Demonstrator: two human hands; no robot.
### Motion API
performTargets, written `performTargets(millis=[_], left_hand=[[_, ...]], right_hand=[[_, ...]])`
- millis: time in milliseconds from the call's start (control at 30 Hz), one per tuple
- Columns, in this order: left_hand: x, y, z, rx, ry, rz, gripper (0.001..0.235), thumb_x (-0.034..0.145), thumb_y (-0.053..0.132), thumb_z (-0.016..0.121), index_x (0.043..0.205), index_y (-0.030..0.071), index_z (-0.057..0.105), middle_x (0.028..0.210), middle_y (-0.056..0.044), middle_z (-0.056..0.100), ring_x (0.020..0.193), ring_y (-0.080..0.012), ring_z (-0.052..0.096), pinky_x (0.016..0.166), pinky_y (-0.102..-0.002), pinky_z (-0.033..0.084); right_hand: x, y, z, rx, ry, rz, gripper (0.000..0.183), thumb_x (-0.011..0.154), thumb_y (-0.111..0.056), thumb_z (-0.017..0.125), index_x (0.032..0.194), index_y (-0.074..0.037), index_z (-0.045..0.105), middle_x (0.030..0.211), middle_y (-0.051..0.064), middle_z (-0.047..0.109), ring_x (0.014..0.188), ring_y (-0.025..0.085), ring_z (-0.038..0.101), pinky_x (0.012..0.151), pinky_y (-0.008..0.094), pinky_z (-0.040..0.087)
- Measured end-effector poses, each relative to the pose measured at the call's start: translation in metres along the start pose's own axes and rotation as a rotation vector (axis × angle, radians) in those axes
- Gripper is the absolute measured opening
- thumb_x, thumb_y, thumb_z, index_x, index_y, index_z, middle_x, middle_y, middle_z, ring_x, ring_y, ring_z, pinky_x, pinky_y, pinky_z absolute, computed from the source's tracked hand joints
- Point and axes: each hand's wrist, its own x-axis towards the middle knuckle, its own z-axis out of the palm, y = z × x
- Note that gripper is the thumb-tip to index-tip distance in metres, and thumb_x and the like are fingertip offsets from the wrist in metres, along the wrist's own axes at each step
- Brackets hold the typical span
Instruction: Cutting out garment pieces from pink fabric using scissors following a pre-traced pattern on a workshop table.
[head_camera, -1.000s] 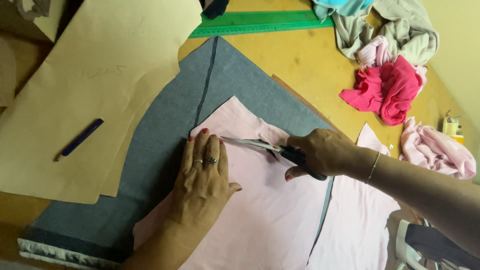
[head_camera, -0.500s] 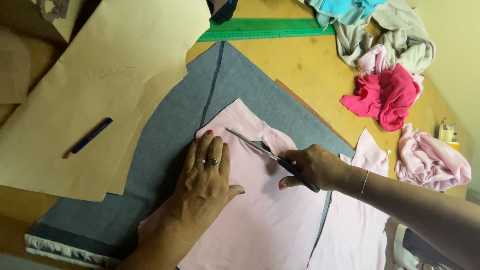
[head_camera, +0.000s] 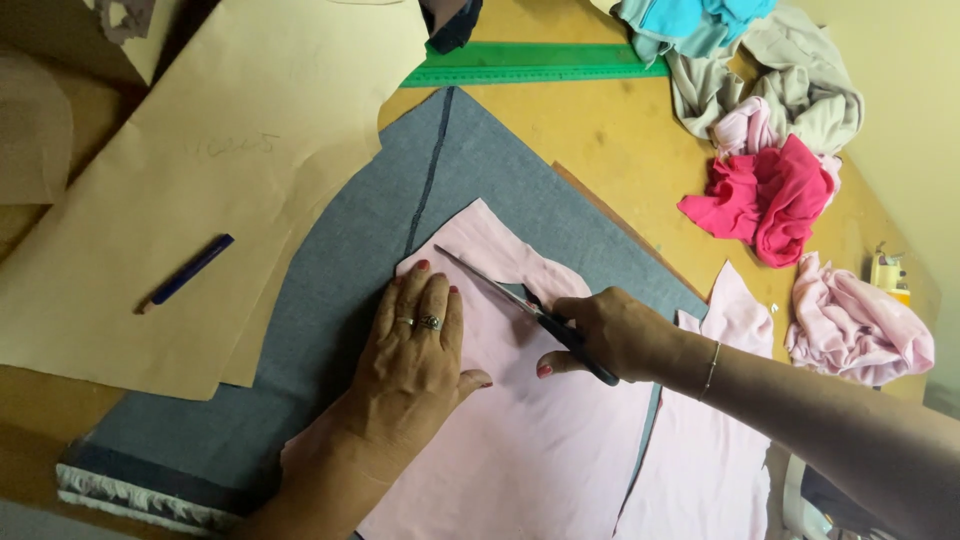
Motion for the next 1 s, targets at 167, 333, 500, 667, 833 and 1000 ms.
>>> performTargets(millis=[167,333,500,667,833,1000], left_hand=[[0.001,0.0,0.001,-0.02,0.008,-0.008,0.122,0.048,0.069,0.093,0.134,-0.007,0.052,0.134,-0.018,0.053,0.136,-0.037,0.051,0.122,-0.05,0.038],[0.001,0.0,-0.005,0.028,-0.008,0.004,0.119,0.054,0.072,0.089,0.135,-0.008,0.053,0.136,-0.02,0.054,0.139,-0.0376,0.051,0.122,-0.049,0.038],[0.0,-0.001,0.001,0.009,-0.026,0.001,0.123,0.048,0.075,0.09,0.134,-0.005,0.052,0.136,-0.02,0.053,0.139,-0.0378,0.049,0.121,-0.049,0.037],[0.001,0.0,-0.009,0.05,-0.042,0.031,0.114,0.056,0.073,0.086,0.134,-0.005,0.055,0.137,-0.02,0.054,0.139,-0.0367,0.05,0.122,-0.049,0.037],[0.018,0.014,-0.025,0.151,-0.103,0.09,0.095,0.061,0.063,0.084,0.13,0.004,0.058,0.132,-0.014,0.059,0.132,-0.0361,0.055,0.116,-0.054,0.041],[0.052,0.016,-0.004,0.036,-0.164,0.228,0.058,0.079,0.039,0.078,0.127,0.011,0.064,0.123,-0.01,0.066,0.122,-0.0289,0.057,0.111,-0.057,0.038]], right_hand=[[0.002,-0.022,-0.01,-0.019,-0.016,0.009,0.066,0.069,-0.074,0.08,0.084,-0.015,0.054,0.057,0.001,0.052,0.054,0.021,0.047,0.056,0.035,0.047],[0.009,-0.03,-0.01,-0.009,-0.005,0.039,0.065,0.068,-0.072,0.081,0.082,-0.015,0.054,0.058,0.001,0.054,0.056,0.019,0.044,0.055,0.035,0.045],[0.015,-0.006,-0.007,0.19,0.146,-0.059,0.048,0.07,-0.056,0.087,0.089,-0.016,0.07,0.054,0.002,0.055,0.052,0.019,0.039,0.05,0.033,0.038],[-0.01,0.03,-0.024,0.168,0.393,0.097,0.067,0.07,-0.058,0.085,0.115,-0.019,0.054,0.07,0.002,0.057,0.067,0.023,0.054,0.061,0.039,0.044],[-0.015,0.073,0.025,-0.032,0.579,0.107,0.065,0.076,-0.042,0.083,0.127,-0.016,0.055,0.091,0.016,0.076,0.077,0.044,0.07,0.061,0.053,0.052],[0.001,0.085,0.033,-0.073,0.451,0.293,0.056,0.078,-0.043,0.078,0.125,-0.024,0.054,0.073,0.018,0.071,0.067,0.045,0.068,0.058,0.054,0.05]])
